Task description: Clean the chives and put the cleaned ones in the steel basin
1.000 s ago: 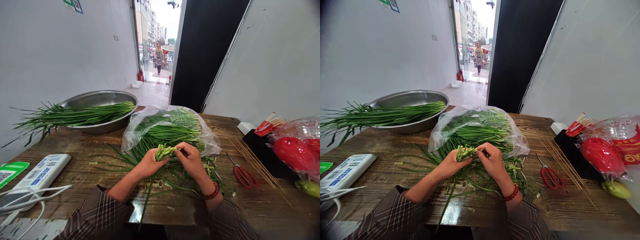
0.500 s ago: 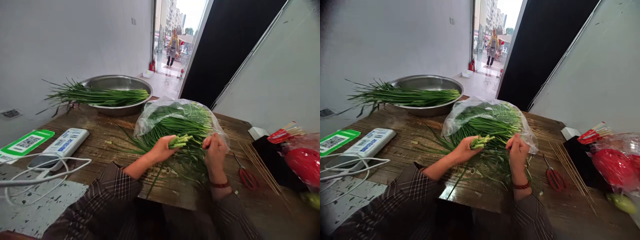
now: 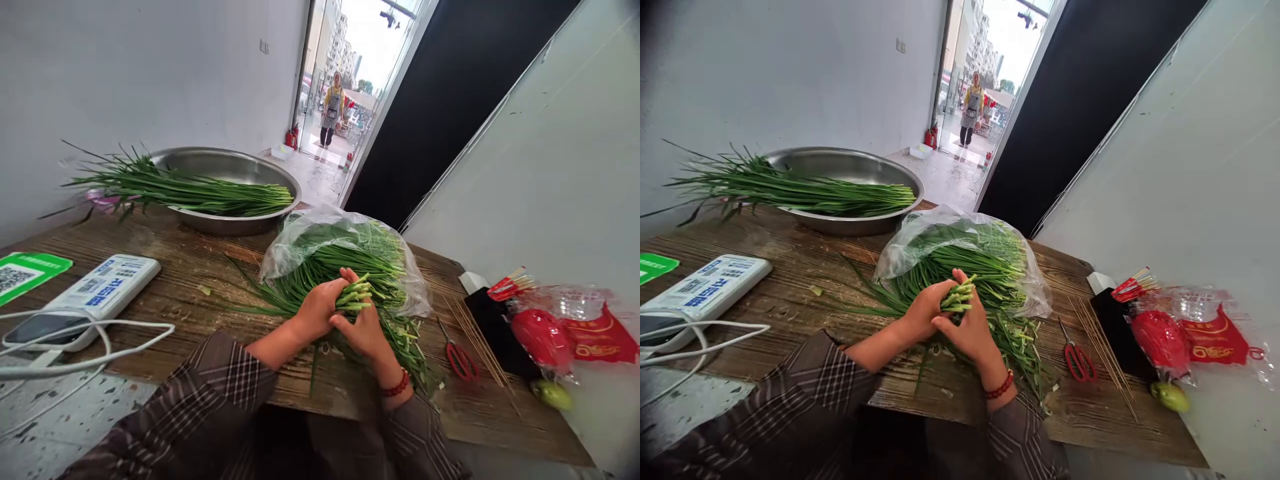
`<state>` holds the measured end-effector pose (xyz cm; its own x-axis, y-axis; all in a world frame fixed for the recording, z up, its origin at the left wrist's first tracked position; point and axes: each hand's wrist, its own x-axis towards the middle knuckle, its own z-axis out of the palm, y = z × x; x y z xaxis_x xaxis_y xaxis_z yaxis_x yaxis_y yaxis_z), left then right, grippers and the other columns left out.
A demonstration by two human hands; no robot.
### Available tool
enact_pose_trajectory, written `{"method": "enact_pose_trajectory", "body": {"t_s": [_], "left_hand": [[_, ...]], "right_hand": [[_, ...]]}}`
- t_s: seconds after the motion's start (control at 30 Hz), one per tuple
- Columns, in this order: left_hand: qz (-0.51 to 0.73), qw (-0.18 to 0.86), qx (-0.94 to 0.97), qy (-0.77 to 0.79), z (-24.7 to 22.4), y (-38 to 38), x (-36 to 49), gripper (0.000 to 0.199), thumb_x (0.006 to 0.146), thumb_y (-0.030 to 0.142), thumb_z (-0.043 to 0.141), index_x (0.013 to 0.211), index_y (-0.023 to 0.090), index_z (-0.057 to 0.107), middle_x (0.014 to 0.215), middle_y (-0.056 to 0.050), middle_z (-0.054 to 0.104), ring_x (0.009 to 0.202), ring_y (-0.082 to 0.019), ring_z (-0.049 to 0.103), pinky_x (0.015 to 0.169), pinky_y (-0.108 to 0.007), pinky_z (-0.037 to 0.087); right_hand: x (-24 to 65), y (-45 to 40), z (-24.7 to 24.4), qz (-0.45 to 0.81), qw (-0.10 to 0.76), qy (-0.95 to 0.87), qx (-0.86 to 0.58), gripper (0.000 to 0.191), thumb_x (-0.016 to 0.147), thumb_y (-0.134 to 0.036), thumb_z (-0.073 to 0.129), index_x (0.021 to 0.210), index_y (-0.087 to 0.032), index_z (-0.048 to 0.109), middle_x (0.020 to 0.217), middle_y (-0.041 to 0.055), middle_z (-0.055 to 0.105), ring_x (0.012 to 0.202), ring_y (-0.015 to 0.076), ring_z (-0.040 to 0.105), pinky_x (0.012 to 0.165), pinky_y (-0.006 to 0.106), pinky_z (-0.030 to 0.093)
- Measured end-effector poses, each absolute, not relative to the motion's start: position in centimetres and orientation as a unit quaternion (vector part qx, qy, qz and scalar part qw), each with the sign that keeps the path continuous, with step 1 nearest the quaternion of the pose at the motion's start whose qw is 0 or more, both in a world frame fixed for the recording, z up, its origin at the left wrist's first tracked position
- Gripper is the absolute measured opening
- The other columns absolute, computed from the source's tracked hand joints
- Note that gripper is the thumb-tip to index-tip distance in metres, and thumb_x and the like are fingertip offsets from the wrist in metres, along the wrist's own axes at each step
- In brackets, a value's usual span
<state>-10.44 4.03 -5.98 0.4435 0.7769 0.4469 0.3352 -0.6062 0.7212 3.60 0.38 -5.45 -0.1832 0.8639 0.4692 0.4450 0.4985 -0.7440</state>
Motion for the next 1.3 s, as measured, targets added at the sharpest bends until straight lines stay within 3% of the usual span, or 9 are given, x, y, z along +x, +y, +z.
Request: {"method": "enact_pose_trajectory", "body": {"t_s": [0.13,0.3,0.53,0.7,0.97,1.3], "left_hand": [[0.381,0.220,0.823,0.360,-6.5,3.8,-10.0,0.018,0.087,0.019,0.048,0.104,0.017,0.055,0.102,-0.009,0.066,0.096,-0.023,0.063,0.087,-0.037,0.051],[0.346,0.146,0.863,0.338,-6.9,3.9,-9.8,0.024,0.089,0.014,0.043,0.110,0.012,0.054,0.111,-0.015,0.065,0.109,-0.026,0.061,0.096,-0.042,0.049],[0.391,0.059,0.833,0.387,-6.7,4.2,-10.0,0.027,0.081,0.014,0.053,0.108,0.012,0.055,0.099,-0.013,0.068,0.094,-0.028,0.064,0.084,-0.043,0.050],[0.443,0.029,0.812,0.379,-6.0,5.6,-11.2,0.036,0.077,0.009,0.052,0.112,0.015,0.056,0.101,-0.011,0.069,0.097,-0.026,0.063,0.092,-0.043,0.046],[0.450,0.165,0.724,0.497,-7.7,10.2,-13.6,0.045,0.066,0.001,0.049,0.104,0.018,0.066,0.107,-0.010,0.070,0.106,-0.028,0.062,0.097,-0.041,0.046],[0.534,0.166,0.669,0.490,-7.4,10.8,-13.4,0.043,0.078,0.011,0.049,0.121,0.013,0.056,0.111,-0.013,0.066,0.107,-0.026,0.061,0.101,-0.043,0.045]], "right_hand": [[0.7,0.2,-6.2,0.248,0.536,-0.649,-0.480,0.064,0.078,-0.046,0.068,0.134,-0.024,0.049,0.132,0.0108,0.060,0.131,0.0258,0.050,0.116,0.047,0.035],[-1.8,0.5,-6.2,0.283,0.655,-0.504,-0.487,0.041,0.086,-0.044,0.059,0.121,-0.021,0.057,0.126,0.0105,0.063,0.113,0.0195,0.061,0.107,0.040,0.045],[-3.2,0.7,-3.4,0.300,0.741,-0.384,-0.463,0.025,0.085,-0.041,0.060,0.085,-0.017,0.067,0.102,0.0058,0.074,0.099,0.0180,0.065,0.100,0.038,0.045],[-2.1,-0.2,1.6,0.299,0.771,-0.393,-0.402,0.020,0.083,-0.036,0.062,0.074,-0.019,0.061,0.080,-0.0012,0.071,0.086,0.0157,0.067,0.093,0.037,0.049],[6.0,-2.9,11.4,0.189,0.851,-0.396,-0.287,0.025,0.088,-0.037,0.059,0.071,-0.019,0.053,0.066,-0.0070,0.056,0.068,0.0097,0.064,0.086,0.036,0.056],[14.0,-6.7,14.4,0.110,0.917,-0.289,-0.251,0.031,0.096,-0.034,0.048,0.069,-0.020,0.051,0.066,-0.0054,0.054,0.065,0.0088,0.061,0.078,0.033,0.061]]}}
